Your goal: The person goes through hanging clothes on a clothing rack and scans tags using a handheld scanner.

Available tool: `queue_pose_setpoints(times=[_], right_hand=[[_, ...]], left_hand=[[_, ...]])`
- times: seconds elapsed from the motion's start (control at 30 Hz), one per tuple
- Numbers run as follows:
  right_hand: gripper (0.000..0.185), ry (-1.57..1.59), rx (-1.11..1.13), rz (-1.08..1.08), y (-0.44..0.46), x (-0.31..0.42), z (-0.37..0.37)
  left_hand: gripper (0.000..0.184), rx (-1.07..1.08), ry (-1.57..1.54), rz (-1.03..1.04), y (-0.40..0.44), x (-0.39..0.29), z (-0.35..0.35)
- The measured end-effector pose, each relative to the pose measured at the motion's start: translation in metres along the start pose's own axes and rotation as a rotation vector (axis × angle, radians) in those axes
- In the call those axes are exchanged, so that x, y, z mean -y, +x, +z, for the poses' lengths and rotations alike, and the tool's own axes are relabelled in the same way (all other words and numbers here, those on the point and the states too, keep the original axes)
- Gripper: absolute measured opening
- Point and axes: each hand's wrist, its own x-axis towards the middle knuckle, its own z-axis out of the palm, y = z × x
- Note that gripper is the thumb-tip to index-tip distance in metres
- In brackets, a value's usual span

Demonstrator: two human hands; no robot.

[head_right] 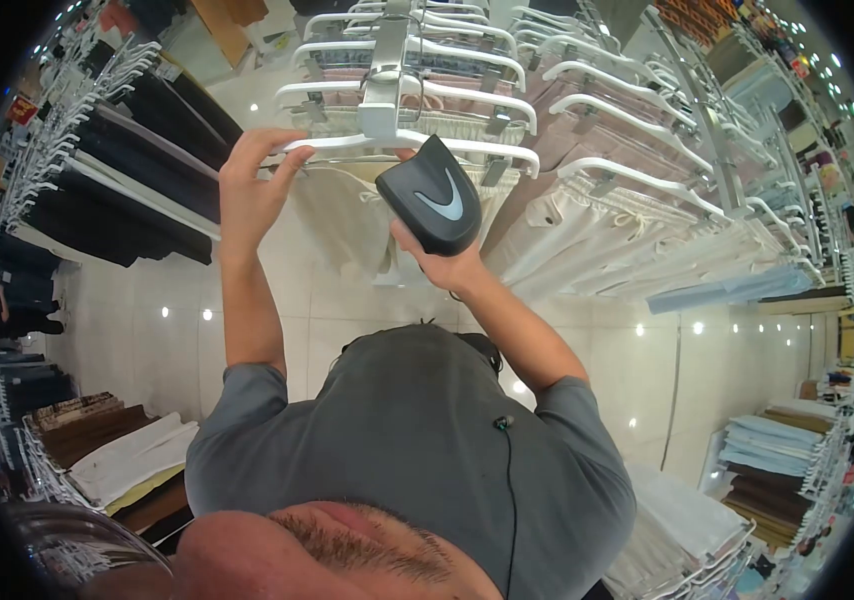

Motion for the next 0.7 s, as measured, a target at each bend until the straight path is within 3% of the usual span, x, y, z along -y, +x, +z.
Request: queue_pose_setpoints(times=[0.03,0.07,0.13,0.4,0.47,0.53,0.57,0.67,0.7], right_hand=[[0.06,0.155,-0.051,0.19,-0.002,0.003,0.002],[0.06,0.153,-0.05,0.19,-0.002,-0.002,0.002],[0.06,-0.099,-0.047,-0.018,-0.003,-0.012,0.002],[0.06,-0.212,-0.023,-0.089,-0.023,-0.009,0.001],[0.06,-0.192,0.001,-0.086,-0.037,-0.016,0.002],[0.052,-0.38,0.011,-0.097,-0.049,-0.028,0.007],[0.051,-0.615,0.028,-0.457,-0.046,-0.034,0.001],[0.055,-0.412,0.016,-0.315,-0.029,-0.006,0.021],[0.054,-0.457,-0.005,-0.416,-0.018,0.001,0.027]], left_hand=[[0.02,0.017,-0.001,-0.024,-0.002,0.002,0.001],[0.019,0.034,-0.001,-0.049,-0.004,0.004,0.002],[0.02,0.015,-0.016,-0.048,-0.008,0.01,0.004],[0.039,-0.092,-0.243,-0.299,-0.039,0.039,0.019],[0.044,-0.144,-0.64,-0.437,-0.052,0.051,0.029],[0.045,-0.098,-0.726,-0.488,-0.067,0.06,0.035],[0.046,-0.054,-0.813,-0.528,-0.073,0.065,0.038],[0.045,0.033,-0.806,-0.562,-0.091,0.08,0.05],[0.045,0.032,-0.806,-0.564,-0.094,0.081,0.053]])
